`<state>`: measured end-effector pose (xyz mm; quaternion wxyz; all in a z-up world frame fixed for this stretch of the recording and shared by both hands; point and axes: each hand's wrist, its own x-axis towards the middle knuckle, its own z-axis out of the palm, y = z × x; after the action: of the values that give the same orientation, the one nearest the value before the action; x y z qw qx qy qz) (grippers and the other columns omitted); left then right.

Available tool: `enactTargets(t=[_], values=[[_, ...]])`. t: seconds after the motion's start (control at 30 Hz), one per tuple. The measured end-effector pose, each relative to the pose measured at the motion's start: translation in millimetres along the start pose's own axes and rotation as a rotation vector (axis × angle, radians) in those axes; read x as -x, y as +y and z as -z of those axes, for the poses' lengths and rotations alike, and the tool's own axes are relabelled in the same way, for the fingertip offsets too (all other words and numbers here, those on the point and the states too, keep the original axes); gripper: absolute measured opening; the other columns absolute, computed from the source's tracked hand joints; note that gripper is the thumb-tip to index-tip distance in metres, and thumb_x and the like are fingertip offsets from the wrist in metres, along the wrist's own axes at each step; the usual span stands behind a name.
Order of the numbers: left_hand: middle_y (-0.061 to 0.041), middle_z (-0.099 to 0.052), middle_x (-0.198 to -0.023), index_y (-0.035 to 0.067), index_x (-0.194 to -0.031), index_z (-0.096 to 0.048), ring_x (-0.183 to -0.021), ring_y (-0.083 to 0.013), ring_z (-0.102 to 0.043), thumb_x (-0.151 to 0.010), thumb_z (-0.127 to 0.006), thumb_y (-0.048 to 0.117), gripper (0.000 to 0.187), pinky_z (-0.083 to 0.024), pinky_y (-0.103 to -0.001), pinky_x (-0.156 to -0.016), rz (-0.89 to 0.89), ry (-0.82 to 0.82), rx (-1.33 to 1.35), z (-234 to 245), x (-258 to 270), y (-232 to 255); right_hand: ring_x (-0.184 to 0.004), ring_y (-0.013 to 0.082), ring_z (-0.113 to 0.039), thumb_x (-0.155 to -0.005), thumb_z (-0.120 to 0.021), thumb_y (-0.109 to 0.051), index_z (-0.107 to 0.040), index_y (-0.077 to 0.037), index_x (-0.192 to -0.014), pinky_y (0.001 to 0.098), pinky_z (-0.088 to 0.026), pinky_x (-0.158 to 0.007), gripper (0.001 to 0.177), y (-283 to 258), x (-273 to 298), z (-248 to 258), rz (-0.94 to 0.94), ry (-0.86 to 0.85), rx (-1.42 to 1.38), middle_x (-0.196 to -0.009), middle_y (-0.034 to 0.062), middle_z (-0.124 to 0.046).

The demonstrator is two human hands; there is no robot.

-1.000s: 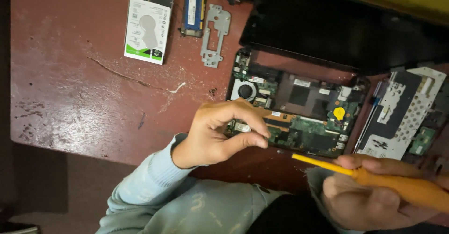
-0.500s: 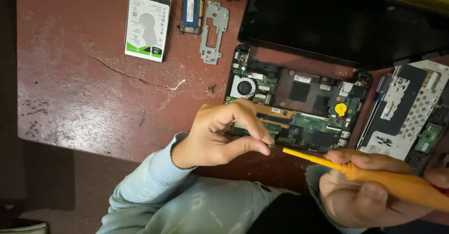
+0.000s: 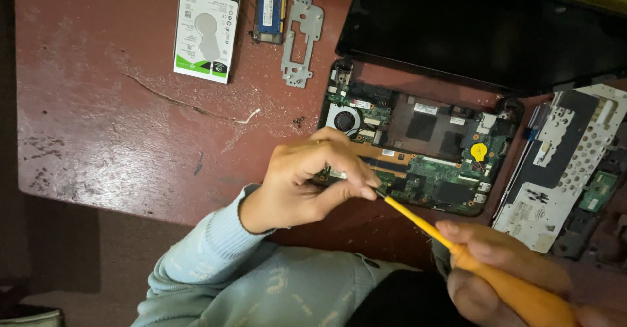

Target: Inspecting and manipulating internal laptop components using a screwdriver on a repair bench.

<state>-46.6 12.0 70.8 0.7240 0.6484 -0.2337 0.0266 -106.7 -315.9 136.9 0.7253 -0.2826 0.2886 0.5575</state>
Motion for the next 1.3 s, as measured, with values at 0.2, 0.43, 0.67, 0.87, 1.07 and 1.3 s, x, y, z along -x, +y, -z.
enactTargets(t=[0.2,0.43,0.67,0.87,1.07,1.3], values=[[-0.005,-0.073,-0.109,0.008,-0.113,-0.062,-0.091,-0.0166,-0.072,-0.089,-0.084,0.014,0.033,-0.063,-0.029,-0.089,0.010,0.035,-0.074,3,4,-26,-0.047,-0.0033,-0.065,-0.101,-0.050,-0.014,-0.043,0.002,-0.133,0.0079,-0.056,-0.049,0.037,-1,-79,10,1.516,0.351,1.429,-0.127,0.0216,-0.068],[-0.004,-0.054,-0.144,0.014,-0.138,-0.061,-0.120,-0.0276,-0.052,-0.089,-0.080,0.059,0.069,-0.037,-0.042,-0.081,0.130,-0.075,-0.987,12,3,-48,-0.086,0.0446,-0.074,-0.103,-0.057,0.021,-0.020,-0.012,-0.150,0.0515,-0.068,-0.083,0.068,-57,-133,-30,1.922,0.542,1.394,-0.117,0.0374,-0.059],[0.002,-0.059,-0.140,0.013,-0.129,-0.071,-0.122,-0.0290,-0.049,-0.092,-0.073,0.057,0.058,-0.037,-0.048,-0.086,0.116,-0.136,-1.152,11,9,-57,-0.092,0.0469,-0.071,-0.101,-0.058,0.018,-0.023,-0.011,-0.133,0.0607,-0.067,-0.091,0.055,-70,-154,-34,1.786,0.299,1.461,-0.105,0.0356,-0.056],[0.002,-0.058,-0.140,0.011,-0.129,-0.071,-0.119,-0.0287,-0.050,-0.092,-0.072,0.058,0.060,-0.037,-0.047,-0.083,0.111,-0.144,-1.146,13,8,-55,-0.108,0.0476,-0.068,-0.099,-0.059,0.023,-0.024,-0.011,-0.138,0.0615,-0.066,-0.097,0.063,-66,-158,-26,1.733,0.240,1.487,-0.117,0.0386,-0.055],[-0.003,-0.064,-0.134,0.013,-0.126,-0.070,-0.127,-0.0267,-0.049,-0.089,-0.081,0.035,0.045,-0.043,-0.042,-0.095,0.105,-0.158,-0.860,29,-6,-47,-0.121,0.0449,-0.072,-0.100,-0.072,0.015,-0.061,0.004,-0.134,0.0457,-0.064,-0.104,0.037,-74,-98,-72,1.417,0.419,2.109,-0.136,0.0355,-0.063],[-0.007,-0.061,-0.148,0.011,-0.147,-0.047,-0.135,-0.0283,-0.060,-0.085,-0.094,0.036,0.082,-0.040,-0.046,-0.105,-0.042,-0.405,-0.612,30,-67,-19,-0.054,0.0218,-0.049,-0.123,-0.071,-0.069,-0.047,-0.016,-0.079,0.0349,-0.031,-0.052,0.072,-90,-81,-85,1.181,0.914,2.701,-0.071,0.0018,-0.043]])
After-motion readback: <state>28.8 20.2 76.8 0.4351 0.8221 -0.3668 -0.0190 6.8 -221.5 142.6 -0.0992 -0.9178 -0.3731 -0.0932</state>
